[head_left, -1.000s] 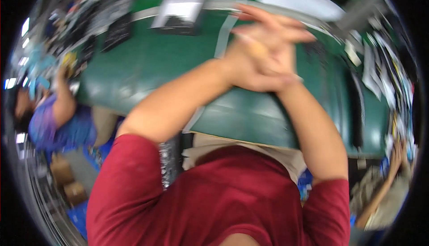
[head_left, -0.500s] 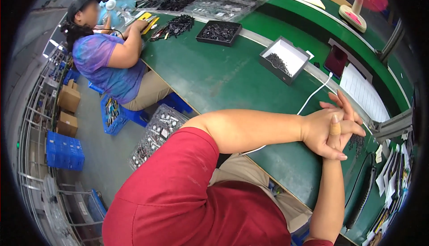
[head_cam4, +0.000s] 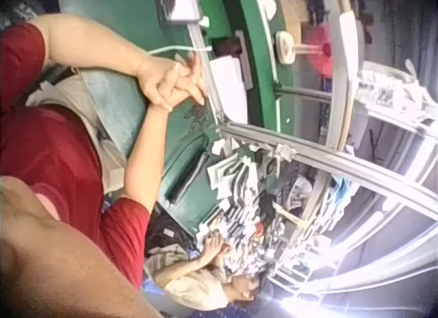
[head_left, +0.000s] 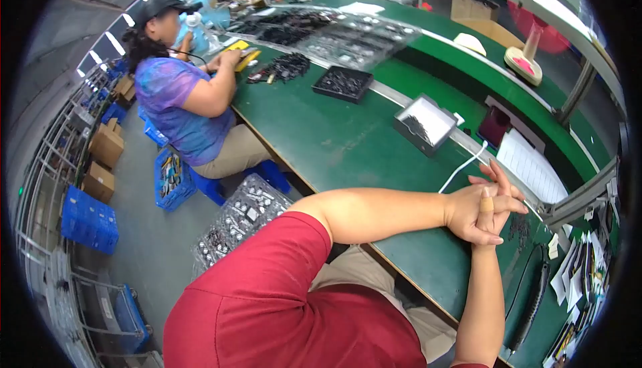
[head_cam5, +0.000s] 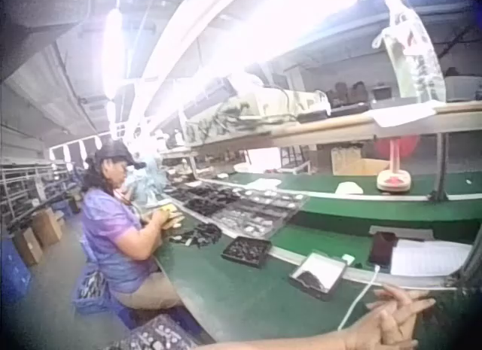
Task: Assembling a mobile device by connecting components and driving screws with an electric screwdriver.
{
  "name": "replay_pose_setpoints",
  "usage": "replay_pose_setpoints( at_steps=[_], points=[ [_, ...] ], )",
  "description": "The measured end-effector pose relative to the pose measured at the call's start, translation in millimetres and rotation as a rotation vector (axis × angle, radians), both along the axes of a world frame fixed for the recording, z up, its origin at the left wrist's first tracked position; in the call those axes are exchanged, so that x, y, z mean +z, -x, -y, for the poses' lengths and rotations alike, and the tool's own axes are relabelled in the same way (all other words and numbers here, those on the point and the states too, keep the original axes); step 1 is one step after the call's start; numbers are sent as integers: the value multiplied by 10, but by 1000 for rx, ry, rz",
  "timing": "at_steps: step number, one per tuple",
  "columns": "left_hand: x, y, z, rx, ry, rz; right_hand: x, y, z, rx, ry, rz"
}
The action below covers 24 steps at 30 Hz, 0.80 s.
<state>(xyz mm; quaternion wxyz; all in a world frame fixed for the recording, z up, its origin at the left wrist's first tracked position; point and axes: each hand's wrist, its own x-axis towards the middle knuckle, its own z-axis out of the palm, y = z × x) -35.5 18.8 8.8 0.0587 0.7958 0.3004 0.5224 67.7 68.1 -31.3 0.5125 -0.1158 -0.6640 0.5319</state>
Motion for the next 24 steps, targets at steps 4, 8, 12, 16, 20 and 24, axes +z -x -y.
replay_pose_setpoints(
  at_steps=[4,8,12,16,20,24],
  points=[
    [-387,-65,-278,-97,138,35,-204,-106,-191,-17,69,37],
    [-275,-50,-316,-132,154,-91,-159,-68,-172,-37,86,-74],
    [-179,-5,-214,-61,121,-181,-98,1,-107,-14,63,-144],
    [-320,-122,-142,22,144,-6,-212,24,-221,17,43,-104],
    [-402,-247,-139,110,145,89,-307,57,-315,14,10,-147],
    [-404,-216,-94,119,147,10,-181,-22,-208,51,58,-62]
  ],
)
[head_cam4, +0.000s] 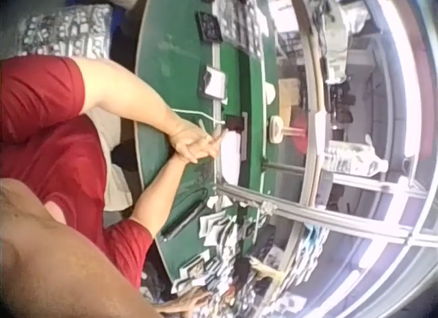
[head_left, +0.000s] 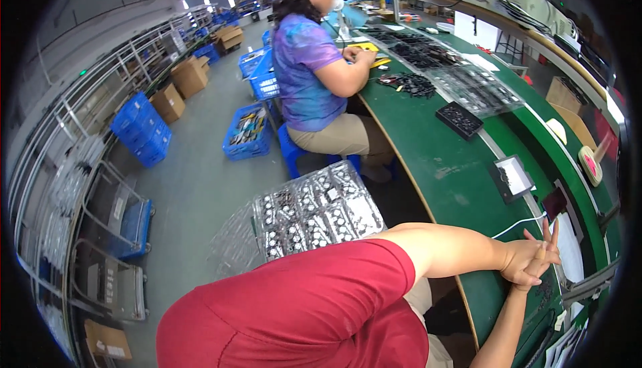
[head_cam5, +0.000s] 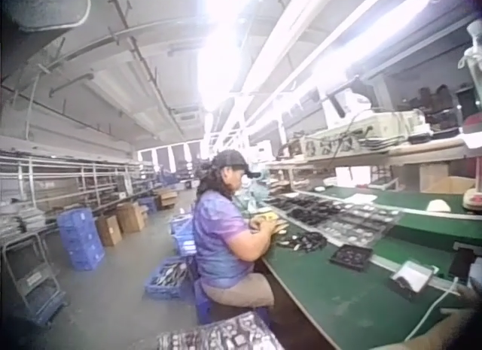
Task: Assembling a mobile device by connecting components and driving screws with an electric screwdriver.
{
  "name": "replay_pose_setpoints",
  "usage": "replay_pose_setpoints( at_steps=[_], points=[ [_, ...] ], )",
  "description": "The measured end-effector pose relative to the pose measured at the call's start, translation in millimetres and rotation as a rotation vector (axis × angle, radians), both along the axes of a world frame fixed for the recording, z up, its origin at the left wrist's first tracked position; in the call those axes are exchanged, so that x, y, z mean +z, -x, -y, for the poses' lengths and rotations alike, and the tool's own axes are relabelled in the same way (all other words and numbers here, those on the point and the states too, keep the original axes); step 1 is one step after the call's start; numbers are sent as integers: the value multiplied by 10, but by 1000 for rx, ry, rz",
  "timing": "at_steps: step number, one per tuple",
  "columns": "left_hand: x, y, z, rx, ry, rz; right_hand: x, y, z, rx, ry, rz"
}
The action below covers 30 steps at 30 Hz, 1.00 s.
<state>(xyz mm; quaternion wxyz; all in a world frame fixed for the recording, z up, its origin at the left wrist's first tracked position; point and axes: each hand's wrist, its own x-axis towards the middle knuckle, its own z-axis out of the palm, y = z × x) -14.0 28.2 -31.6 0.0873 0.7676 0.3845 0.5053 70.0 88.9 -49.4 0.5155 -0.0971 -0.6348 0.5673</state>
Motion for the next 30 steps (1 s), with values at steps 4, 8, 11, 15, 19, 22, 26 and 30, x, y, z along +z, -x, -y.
replay_pose_setpoints(
  at_steps=[4,8,11,15,19,22,26,30],
  points=[
    [-52,7,119,22,-72,79,24,57,107,25,-22,57],
    [-16,11,83,-27,-105,31,-116,16,-70,46,-22,-9],
    [43,-92,122,28,19,6,-299,-25,-226,32,-67,-13],
    [243,370,172,-42,-17,-101,48,276,119,115,113,-59],
    [264,275,-83,-200,-103,-202,143,104,173,-20,-52,-256],
    [282,219,-107,-319,-105,-149,322,-86,241,-193,-225,45],
    [212,227,-70,-346,-99,-45,350,-99,334,-184,-272,83],
    [143,261,-168,-397,-100,-8,258,-38,316,-194,-303,123]
  ],
)
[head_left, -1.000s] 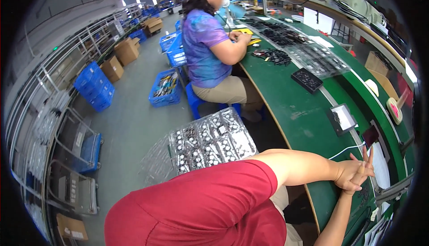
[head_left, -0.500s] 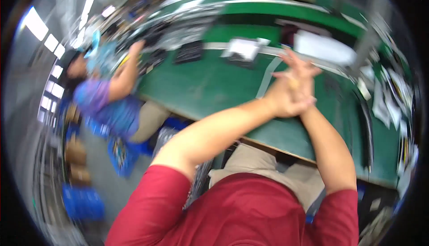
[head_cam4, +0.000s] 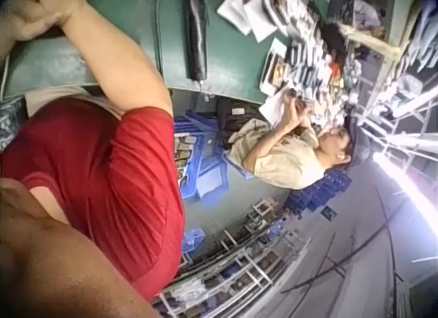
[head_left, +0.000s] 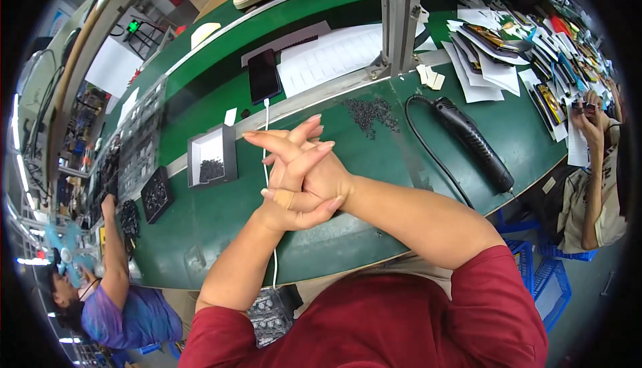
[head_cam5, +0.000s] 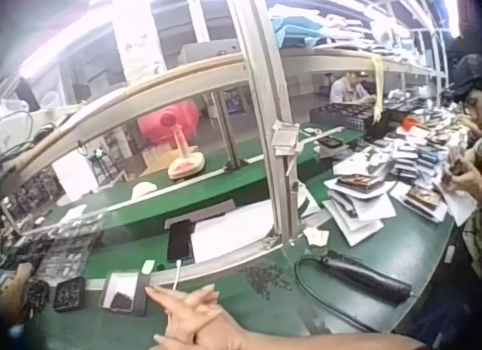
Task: Assembling a mobile device by connecting components and driving screws with an electric screwdriver.
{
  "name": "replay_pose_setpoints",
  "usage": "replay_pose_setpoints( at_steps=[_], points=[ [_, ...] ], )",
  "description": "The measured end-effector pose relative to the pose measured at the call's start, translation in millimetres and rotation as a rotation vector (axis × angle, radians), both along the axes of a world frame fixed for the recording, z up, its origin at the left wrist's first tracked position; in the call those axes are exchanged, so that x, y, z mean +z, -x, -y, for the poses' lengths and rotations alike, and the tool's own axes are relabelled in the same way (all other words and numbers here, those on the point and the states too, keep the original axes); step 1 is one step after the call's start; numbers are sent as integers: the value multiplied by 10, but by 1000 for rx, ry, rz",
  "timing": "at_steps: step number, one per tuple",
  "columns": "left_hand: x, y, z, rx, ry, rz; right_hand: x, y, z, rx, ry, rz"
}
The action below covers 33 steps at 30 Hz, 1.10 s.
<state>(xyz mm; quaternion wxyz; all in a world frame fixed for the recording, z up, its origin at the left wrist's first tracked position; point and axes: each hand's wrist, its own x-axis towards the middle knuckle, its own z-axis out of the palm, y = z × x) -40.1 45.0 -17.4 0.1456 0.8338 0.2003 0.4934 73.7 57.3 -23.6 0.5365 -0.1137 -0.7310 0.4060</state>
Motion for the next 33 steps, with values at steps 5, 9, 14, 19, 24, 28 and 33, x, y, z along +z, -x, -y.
replay_pose_setpoints(
  at_steps=[5,9,14,19,24,28,33],
  points=[
    [58,43,67,58,61,-19,21,40,-7,54,115,25],
    [49,51,83,24,73,41,-16,83,-37,108,151,15],
    [129,11,139,49,125,90,72,-6,10,117,193,59],
    [113,18,161,48,116,94,-9,33,-32,69,50,-21],
    [99,94,181,80,155,49,360,-37,91,15,66,233],
    [158,20,195,61,167,51,22,62,-82,28,-40,-3],
    [99,65,185,67,165,38,-63,56,-42,56,30,2]
  ],
)
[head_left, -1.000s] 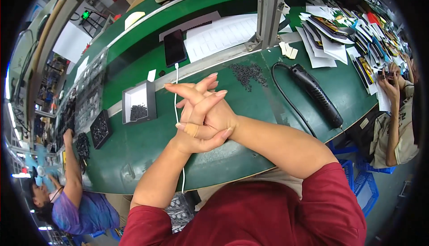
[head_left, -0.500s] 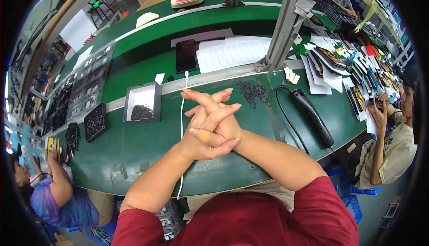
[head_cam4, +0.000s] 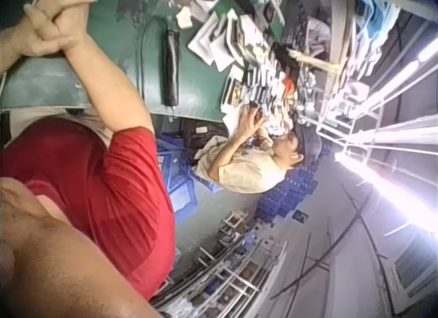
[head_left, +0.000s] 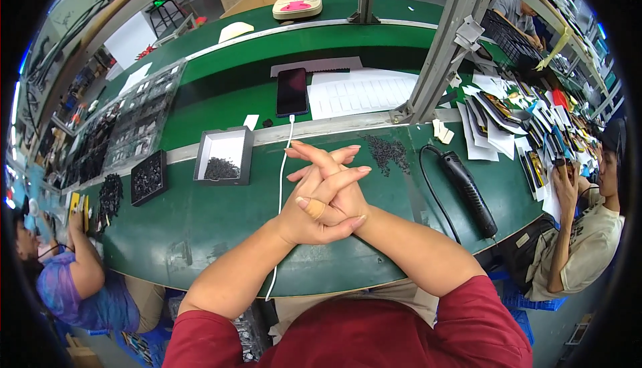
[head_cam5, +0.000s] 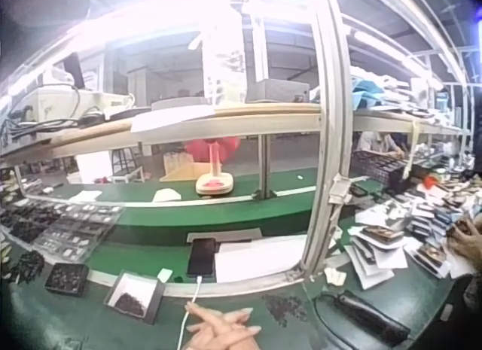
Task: Assembling a mobile device by connecting components and driving screws with an electric screwdriver.
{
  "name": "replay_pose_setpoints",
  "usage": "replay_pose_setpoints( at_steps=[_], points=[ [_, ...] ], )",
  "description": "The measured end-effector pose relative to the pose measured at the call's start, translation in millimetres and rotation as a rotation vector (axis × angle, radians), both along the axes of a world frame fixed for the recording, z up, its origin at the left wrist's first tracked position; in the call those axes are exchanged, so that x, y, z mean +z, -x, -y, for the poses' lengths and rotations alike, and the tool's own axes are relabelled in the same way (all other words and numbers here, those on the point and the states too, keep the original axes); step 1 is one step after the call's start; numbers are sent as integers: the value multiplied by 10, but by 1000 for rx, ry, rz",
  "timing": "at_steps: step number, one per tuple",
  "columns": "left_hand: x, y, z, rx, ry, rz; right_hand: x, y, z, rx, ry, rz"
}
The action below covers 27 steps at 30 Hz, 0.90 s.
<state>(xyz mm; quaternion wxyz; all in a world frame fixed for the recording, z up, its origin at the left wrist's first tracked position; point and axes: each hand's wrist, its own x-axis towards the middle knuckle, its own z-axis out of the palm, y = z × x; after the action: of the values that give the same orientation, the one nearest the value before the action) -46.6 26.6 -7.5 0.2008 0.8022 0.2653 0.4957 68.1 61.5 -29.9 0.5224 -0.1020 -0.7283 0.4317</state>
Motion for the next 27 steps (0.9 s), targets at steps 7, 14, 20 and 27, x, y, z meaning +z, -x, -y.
replay_pose_setpoints(
  at_steps=[7,14,20,27],
  points=[
    [-11,7,-33,-2,25,12,-41,-3,-6,74,167,111],
    [-10,-13,-16,-3,-4,6,-54,-35,99,49,162,-37],
    [-33,-31,-33,-12,-32,-29,-417,265,-60,-87,4,-174],
    [12,-24,-7,-2,42,3,-86,19,-31,27,56,-12]
  ],
)
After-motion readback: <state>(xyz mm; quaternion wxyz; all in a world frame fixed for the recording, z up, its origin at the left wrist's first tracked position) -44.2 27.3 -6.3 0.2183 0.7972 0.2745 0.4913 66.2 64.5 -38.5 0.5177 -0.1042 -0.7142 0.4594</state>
